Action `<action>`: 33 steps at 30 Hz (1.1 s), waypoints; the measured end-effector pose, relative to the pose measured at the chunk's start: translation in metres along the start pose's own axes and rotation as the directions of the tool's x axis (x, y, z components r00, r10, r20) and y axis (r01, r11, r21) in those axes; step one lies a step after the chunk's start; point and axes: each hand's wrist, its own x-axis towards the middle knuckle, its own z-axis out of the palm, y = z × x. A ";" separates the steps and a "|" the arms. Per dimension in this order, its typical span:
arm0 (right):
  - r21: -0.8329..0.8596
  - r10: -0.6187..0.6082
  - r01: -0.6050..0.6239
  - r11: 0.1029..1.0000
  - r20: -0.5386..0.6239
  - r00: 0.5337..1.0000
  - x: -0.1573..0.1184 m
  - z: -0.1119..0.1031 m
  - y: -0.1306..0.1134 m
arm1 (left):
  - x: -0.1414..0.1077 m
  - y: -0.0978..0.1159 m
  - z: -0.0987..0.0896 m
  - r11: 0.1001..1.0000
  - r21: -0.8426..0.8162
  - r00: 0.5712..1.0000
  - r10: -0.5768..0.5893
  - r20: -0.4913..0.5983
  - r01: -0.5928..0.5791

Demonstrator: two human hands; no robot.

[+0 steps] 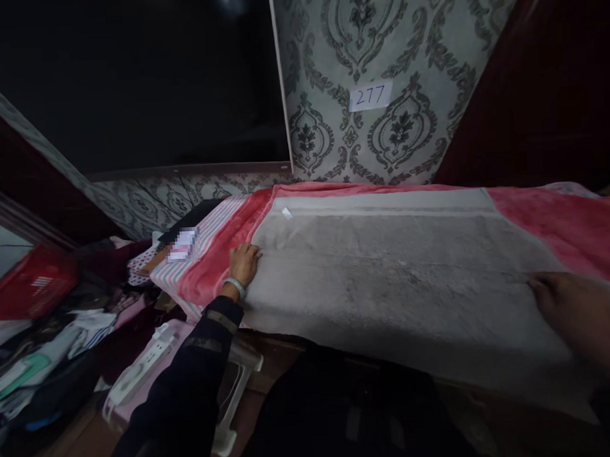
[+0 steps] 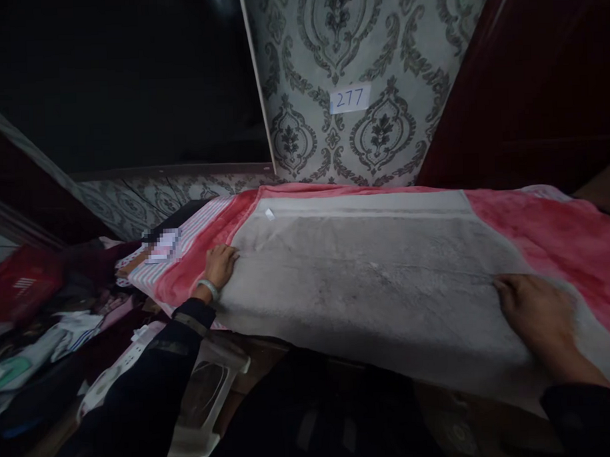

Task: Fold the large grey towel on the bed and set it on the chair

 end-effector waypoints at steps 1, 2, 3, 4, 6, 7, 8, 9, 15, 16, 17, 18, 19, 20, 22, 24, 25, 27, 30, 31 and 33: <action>0.006 -0.014 0.014 1.000 0.003 1.000 0.000 -0.001 0.000 | 0.000 -0.001 0.000 1.000 0.001 1.000 0.009 -0.002 -0.009; 0.012 -0.035 0.035 0.999 0.008 0.999 -0.001 -0.003 0.000 | 0.000 -0.002 0.000 1.000 0.003 1.000 0.016 -0.007 -0.016; 0.019 -0.059 0.059 0.998 0.015 0.998 -0.001 -0.005 0.001 | 0.000 -0.003 0.000 1.000 0.004 1.000 0.023 -0.011 -0.023; 0.023 -0.082 0.081 0.996 0.023 0.996 -0.001 -0.007 0.002 | 0.001 -0.004 0.000 1.000 0.004 0.999 0.031 -0.011 -0.031; 0.027 -0.117 0.116 0.993 0.034 0.993 -0.002 -0.012 0.004 | 0.003 -0.005 0.001 0.999 0.003 0.999 0.037 -0.008 -0.037; 0.026 -0.127 0.126 0.992 0.038 0.991 -0.002 -0.015 0.005 | 0.004 -0.006 0.001 0.999 0.004 0.999 0.037 -0.006 -0.037; 0.022 -0.130 0.129 0.991 0.044 0.991 -0.001 -0.017 0.006 | 0.005 -0.006 0.001 0.999 0.006 0.999 0.037 -0.007 -0.037; 0.016 -0.128 0.127 0.992 0.052 0.990 -0.001 -0.019 0.007 | 0.006 -0.007 0.002 0.999 0.008 0.999 0.036 -0.010 -0.036; 0.020 -0.078 0.078 0.997 0.018 0.997 -0.001 -0.023 0.000 | 0.005 -0.007 0.000 1.000 0.013 0.989 0.022 -0.147 -0.021; 0.027 -0.070 0.070 0.997 -0.003 0.998 -0.001 -0.023 -0.001 | 0.004 -0.006 -0.002 1.000 0.011 0.983 0.016 -0.182 -0.014; 0.031 -0.064 0.064 0.997 -0.021 0.998 -0.002 -0.023 -0.002 | 0.003 -0.006 -0.004 1.000 0.007 0.977 0.010 -0.214 -0.008; 0.035 -0.060 0.061 0.998 -0.035 0.998 -0.003 -0.024 -0.003 | 0.002 -0.006 -0.006 1.000 0.001 0.971 0.005 -0.241 -0.005; 0.038 -0.059 0.061 0.997 -0.047 0.997 -0.004 -0.026 -0.003 | 0.001 -0.005 -0.009 1.000 -0.007 0.965 0.002 -0.262 -0.004; 0.042 -0.059 0.061 0.997 -0.060 0.996 -0.006 -0.027 -0.002 | 0.000 -0.005 -0.012 1.000 -0.014 0.960 0.000 -0.281 -0.004; 0.048 -0.056 0.060 0.997 -0.093 0.994 -0.009 -0.033 0.000 | -0.003 -0.005 -0.019 1.000 -0.020 0.950 0.002 -0.313 -0.008; 0.046 -0.056 0.063 0.997 -0.141 0.988 -0.014 -0.040 0.004 | -0.007 -0.005 -0.028 1.000 -0.013 0.939 0.005 -0.345 -0.011; 0.041 -0.059 0.066 0.997 -0.169 0.984 -0.016 -0.044 0.006 | -0.010 -0.005 -0.033 1.000 -0.007 0.932 0.006 -0.362 -0.009; 0.022 -0.065 0.072 0.997 -0.234 0.970 -0.024 -0.055 0.009 | -0.017 -0.006 -0.046 1.000 0.000 0.916 0.005 -0.402 -0.006; -0.030 -0.051 0.043 0.999 -0.327 0.944 -0.039 -0.076 0.012 | -0.030 -0.006 -0.070 1.000 -0.002 0.881 0.004 -0.474 -0.006; -0.047 -0.042 0.027 0.999 -0.348 0.937 -0.045 -0.084 0.013 | -0.034 -0.005 -0.080 1.000 -0.001 0.868 0.003 -0.497 -0.004; -0.103 -0.008 -0.034 0.994 -0.379 0.925 -0.055 -0.102 0.017 | -0.041 -0.004 -0.103 1.000 0.000 0.843 -0.012 -0.539 0.015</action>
